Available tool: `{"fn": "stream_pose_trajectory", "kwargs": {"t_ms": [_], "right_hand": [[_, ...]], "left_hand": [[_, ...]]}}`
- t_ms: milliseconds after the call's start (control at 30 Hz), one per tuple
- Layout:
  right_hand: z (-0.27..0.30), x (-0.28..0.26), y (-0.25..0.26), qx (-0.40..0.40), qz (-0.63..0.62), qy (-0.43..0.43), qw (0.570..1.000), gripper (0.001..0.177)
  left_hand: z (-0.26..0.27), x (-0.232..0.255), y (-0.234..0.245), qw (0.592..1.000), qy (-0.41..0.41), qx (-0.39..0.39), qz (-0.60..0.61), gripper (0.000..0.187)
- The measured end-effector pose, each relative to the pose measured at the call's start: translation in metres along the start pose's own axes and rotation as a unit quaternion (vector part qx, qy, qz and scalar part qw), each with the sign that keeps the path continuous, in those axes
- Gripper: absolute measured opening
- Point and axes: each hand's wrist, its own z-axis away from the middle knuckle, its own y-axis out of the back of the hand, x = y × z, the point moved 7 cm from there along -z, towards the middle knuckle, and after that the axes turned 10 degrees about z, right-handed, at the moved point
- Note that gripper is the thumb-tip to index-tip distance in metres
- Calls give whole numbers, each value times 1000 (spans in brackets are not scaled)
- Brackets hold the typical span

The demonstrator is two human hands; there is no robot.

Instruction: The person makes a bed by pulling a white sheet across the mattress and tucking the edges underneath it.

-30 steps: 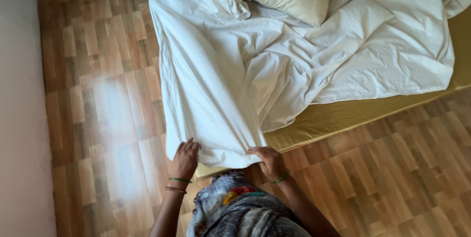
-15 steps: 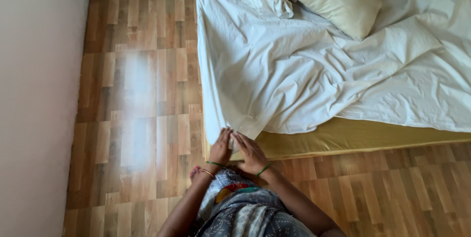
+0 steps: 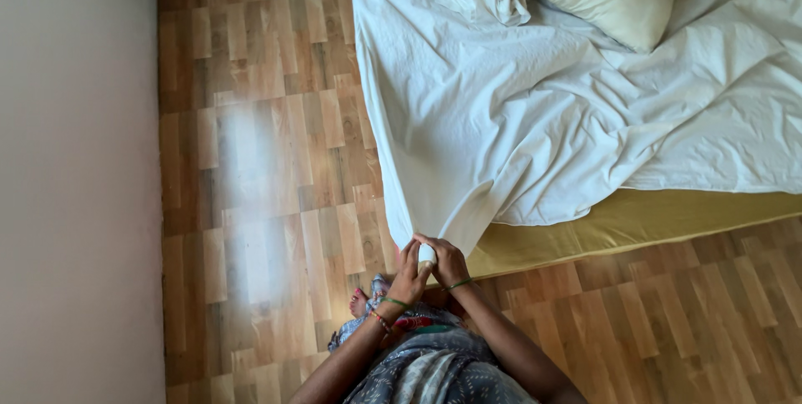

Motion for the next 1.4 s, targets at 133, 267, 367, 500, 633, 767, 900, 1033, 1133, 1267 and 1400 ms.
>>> {"fn": "stream_pose_trajectory", "kwargs": {"t_ms": [133,267,367,500,633,767,900,1033,1133,1267,1400], "right_hand": [[4,-19,-19,2,-14,-43,999,36],[16,-46,-19,58,-66,-48,995,39],[21,-59,-6,110,-104,-40,988,43],[22,-67,9,141,-96,-33,985,35],[28,-66,13,156,-158,-85,971,29],[21,-64,16,175,-198,-112,958,20],[13,-43,14,199,-228,-120,946,16],[22,-2,-9,260,-260,-158,916,14],[22,39,-31,301,-250,-244,887,11],[13,57,-42,275,-223,-247,902,13],[8,75,-21,383,-175,-319,849,14]], "left_hand": [[6,-2,40,999,15,-31,-8,60],[-1,-1,73,992,35,-58,-105,55],[-12,18,89,992,-7,-48,-117,70],[-36,47,100,988,-45,-46,-138,91],[-50,72,103,979,-95,-61,-170,102],[-82,70,106,959,-76,-92,-259,102],[-128,48,114,938,-91,-95,-319,96],[-188,28,128,931,-171,-59,-318,70],[-225,3,132,928,-143,-117,-322,54],[-261,-27,127,909,-189,-168,-331,16],[-286,-23,130,926,-192,-167,-279,14]]}}
